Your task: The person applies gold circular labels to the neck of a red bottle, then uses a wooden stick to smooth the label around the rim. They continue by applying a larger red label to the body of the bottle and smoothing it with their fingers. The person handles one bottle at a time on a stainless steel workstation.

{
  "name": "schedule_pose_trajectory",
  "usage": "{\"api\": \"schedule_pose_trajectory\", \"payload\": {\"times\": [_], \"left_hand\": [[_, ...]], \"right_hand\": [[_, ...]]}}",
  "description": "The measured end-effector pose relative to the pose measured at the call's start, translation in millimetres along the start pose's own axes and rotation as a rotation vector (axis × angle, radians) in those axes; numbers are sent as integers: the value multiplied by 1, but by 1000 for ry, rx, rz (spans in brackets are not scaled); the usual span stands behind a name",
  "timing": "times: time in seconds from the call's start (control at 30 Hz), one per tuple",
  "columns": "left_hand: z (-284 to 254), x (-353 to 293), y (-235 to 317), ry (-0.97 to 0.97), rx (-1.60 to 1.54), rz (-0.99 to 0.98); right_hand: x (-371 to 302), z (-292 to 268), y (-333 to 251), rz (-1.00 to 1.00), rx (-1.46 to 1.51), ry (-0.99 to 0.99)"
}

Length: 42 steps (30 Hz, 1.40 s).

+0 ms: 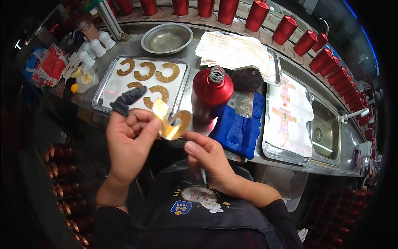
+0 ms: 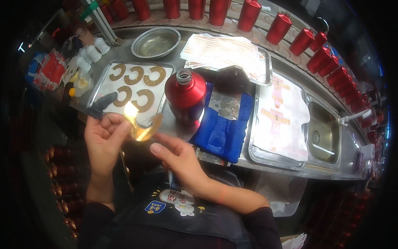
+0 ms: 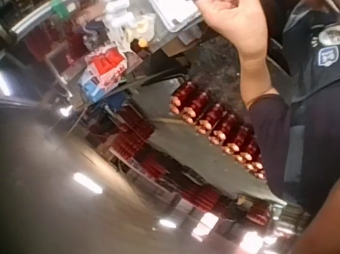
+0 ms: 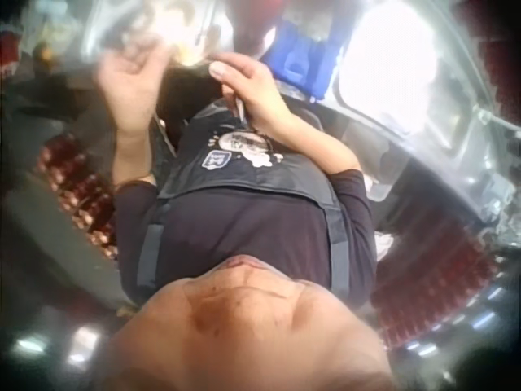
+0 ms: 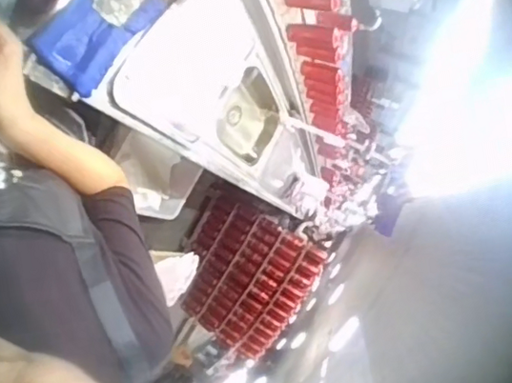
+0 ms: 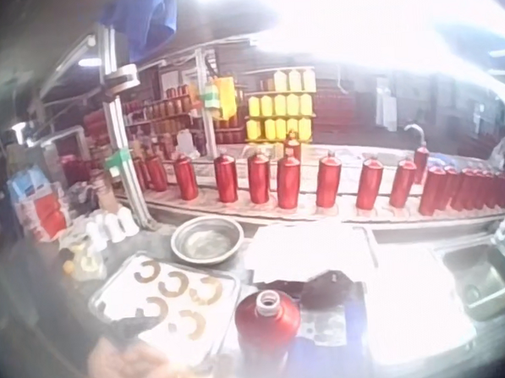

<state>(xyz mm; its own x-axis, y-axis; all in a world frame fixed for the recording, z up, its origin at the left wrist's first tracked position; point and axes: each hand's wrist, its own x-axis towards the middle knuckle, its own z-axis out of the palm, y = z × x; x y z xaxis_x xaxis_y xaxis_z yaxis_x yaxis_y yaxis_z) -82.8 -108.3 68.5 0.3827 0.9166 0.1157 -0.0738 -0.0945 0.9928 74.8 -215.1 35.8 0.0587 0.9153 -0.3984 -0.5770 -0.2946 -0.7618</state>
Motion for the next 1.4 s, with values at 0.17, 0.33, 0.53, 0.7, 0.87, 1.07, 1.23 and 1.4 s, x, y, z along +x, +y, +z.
{"api": "schedule_pose_trajectory", "payload": {"times": [0.17, 0.33, 0.53, 0.7, 0.87, 1.07, 1.23, 1.4], "left_hand": [[30, -14, -2, -154, -3, 123], [41, -10, -9, -175, 2, 248], [67, 17, -22, -42, -264, 131], [66, 50, -44, -96, -150, 53], [58, 69, -63, -61, -324, -7], [78, 64, -66, -317, -356, 31], [80, 42, -61, -243, -320, 69], [73, 49, -62, -250, -372, 38]], "right_hand": [[-10, -12, -6, -72, 37, 106], [-15, -26, -4, -350, 32, 188], [8, -41, -35, -1068, -551, 281], [35, -54, -59, -938, -576, 372], [37, -56, -57, -659, -319, 395], [49, -53, -50, -724, -271, 341], [45, -69, -64, -578, -301, 194], [44, -72, -64, -538, -372, 135]]}}
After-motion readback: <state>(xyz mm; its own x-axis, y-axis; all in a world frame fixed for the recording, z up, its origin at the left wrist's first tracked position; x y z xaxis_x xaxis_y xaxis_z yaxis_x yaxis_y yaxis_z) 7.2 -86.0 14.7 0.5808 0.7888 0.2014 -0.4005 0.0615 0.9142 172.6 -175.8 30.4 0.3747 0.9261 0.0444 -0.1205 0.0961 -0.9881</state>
